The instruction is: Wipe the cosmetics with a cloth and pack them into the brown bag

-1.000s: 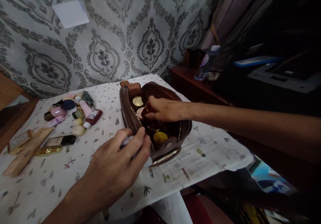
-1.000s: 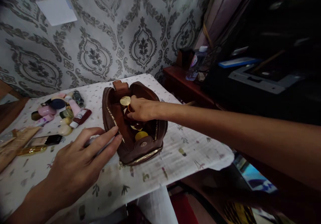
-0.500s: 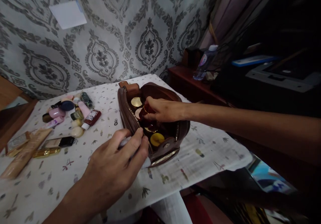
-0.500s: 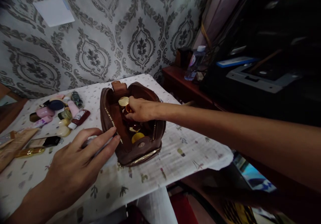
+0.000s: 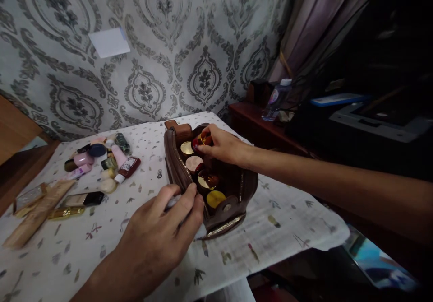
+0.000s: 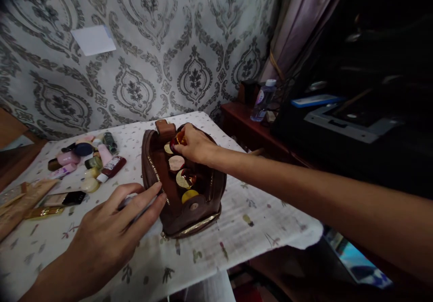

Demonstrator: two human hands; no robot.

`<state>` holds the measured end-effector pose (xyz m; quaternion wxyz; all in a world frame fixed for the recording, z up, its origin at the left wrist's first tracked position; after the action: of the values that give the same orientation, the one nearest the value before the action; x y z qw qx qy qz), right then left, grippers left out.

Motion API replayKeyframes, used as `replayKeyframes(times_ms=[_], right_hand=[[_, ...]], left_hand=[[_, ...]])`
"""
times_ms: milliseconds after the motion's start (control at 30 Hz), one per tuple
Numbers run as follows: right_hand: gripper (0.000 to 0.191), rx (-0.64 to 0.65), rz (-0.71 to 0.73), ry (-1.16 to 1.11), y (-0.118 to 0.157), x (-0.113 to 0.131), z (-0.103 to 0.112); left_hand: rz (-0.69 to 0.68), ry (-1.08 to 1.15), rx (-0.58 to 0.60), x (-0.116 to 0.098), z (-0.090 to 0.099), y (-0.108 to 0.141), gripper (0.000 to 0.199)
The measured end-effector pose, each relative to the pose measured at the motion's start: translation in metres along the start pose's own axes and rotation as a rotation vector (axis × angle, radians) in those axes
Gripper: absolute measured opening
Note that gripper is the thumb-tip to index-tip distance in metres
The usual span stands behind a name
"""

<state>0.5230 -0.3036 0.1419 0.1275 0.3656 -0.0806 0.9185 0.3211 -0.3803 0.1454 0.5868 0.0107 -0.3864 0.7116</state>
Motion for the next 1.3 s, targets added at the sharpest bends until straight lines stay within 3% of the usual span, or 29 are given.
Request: replayKeyframes(times_ms=[200, 333, 467, 567, 633, 1067, 1300], right_hand=[[0.029, 0.139, 0.128, -0.015, 0.004, 0.007, -0.010], [0.035, 0.299, 0.266, 0.060, 0.018, 0.021, -0.021], [0.025, 0.507, 0.477, 0.163, 0.039, 0.033, -0.039], [0.005, 0.627, 0.624, 0.253, 0.051, 0.034, -0.055], [0.007, 0.669, 0.688, 0.311, 0.056, 0.032, -0.063], [0.008, 0.611, 0.722, 0.397, 0.053, 0.027, -0.067], [0.008, 0.578, 0.481, 0.326, 0.041, 0.025, -0.064]], left_hand=[[-0.003, 0.002, 0.004, 0.001, 0.000, -0.001, 0.036], [-0.016, 0.001, 0.004, 0.000, 0.003, -0.002, 0.035], [-0.025, -0.009, -0.003, 0.000, 0.005, -0.004, 0.034], [-0.026, -0.013, -0.010, 0.001, 0.006, -0.005, 0.036], [-0.027, -0.007, -0.012, 0.001, 0.006, -0.006, 0.035], [-0.034, -0.033, -0.004, 0.001, 0.006, -0.008, 0.034], [-0.031, -0.040, -0.019, 0.000, 0.005, -0.009, 0.035]])
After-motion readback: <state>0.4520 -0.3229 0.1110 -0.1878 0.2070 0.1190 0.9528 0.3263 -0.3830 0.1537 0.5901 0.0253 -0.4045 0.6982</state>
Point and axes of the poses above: each hand's wrist, its own y-axis away from the middle knuckle, its own z-axis out of the back of the hand, x = y × z, the point moved 6 cm from there along -y, towards the middle knuckle, and after that the axes turned 10 degrees about -y, right-handed, at the moved point
